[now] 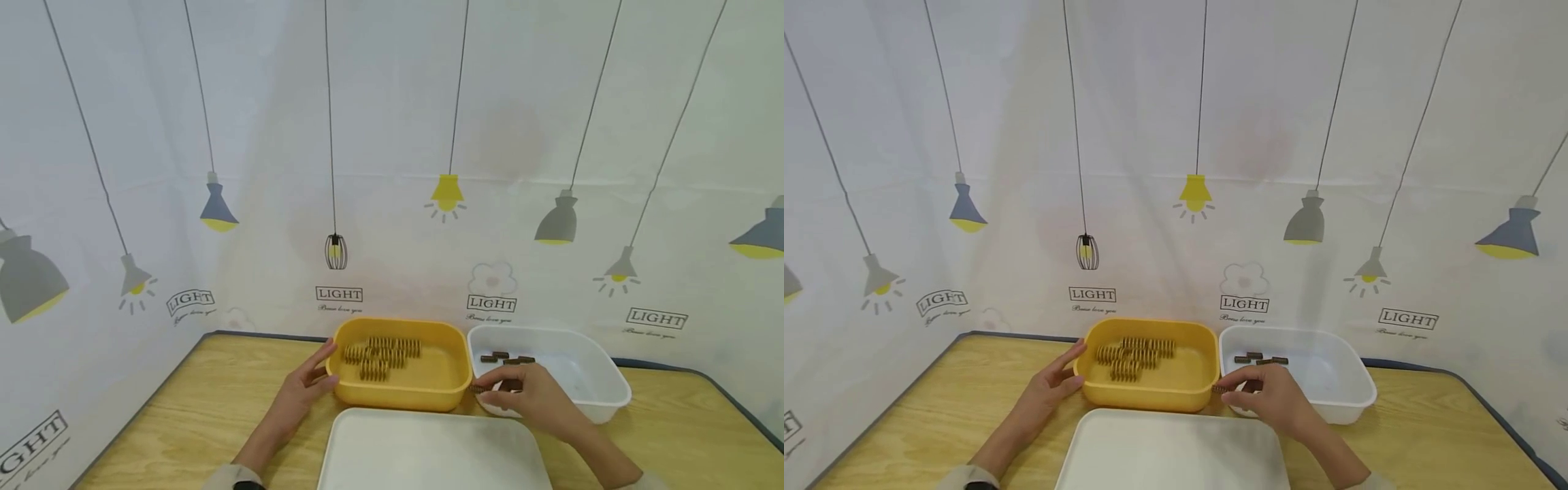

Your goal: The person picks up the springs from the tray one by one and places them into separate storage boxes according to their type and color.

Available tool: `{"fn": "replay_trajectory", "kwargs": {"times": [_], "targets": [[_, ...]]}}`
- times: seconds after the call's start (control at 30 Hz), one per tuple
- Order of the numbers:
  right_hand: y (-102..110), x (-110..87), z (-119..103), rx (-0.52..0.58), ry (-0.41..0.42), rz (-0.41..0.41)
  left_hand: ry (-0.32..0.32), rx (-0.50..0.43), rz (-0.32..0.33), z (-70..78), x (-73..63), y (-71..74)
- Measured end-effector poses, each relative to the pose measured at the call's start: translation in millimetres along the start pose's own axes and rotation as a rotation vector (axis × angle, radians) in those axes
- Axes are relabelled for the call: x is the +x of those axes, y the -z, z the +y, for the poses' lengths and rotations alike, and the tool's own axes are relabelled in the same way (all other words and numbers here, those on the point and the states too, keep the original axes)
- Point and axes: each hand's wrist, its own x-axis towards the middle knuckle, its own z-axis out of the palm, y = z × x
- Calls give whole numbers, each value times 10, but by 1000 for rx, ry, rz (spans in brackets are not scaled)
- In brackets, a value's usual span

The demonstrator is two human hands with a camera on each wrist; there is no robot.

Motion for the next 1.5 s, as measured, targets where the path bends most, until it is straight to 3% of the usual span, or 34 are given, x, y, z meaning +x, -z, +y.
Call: {"fn": "replay_trajectory", "kwargs": {"times": [0.5, 0.77, 1.5], "targets": [[346, 86, 279, -80, 13, 39, 4, -12, -9, -5, 4, 6], [501, 179, 377, -57, -17, 3, 12, 11, -6, 6, -1, 8], [521, 481, 716, -37, -73, -49, 9, 30, -5, 8, -3, 16]]}}
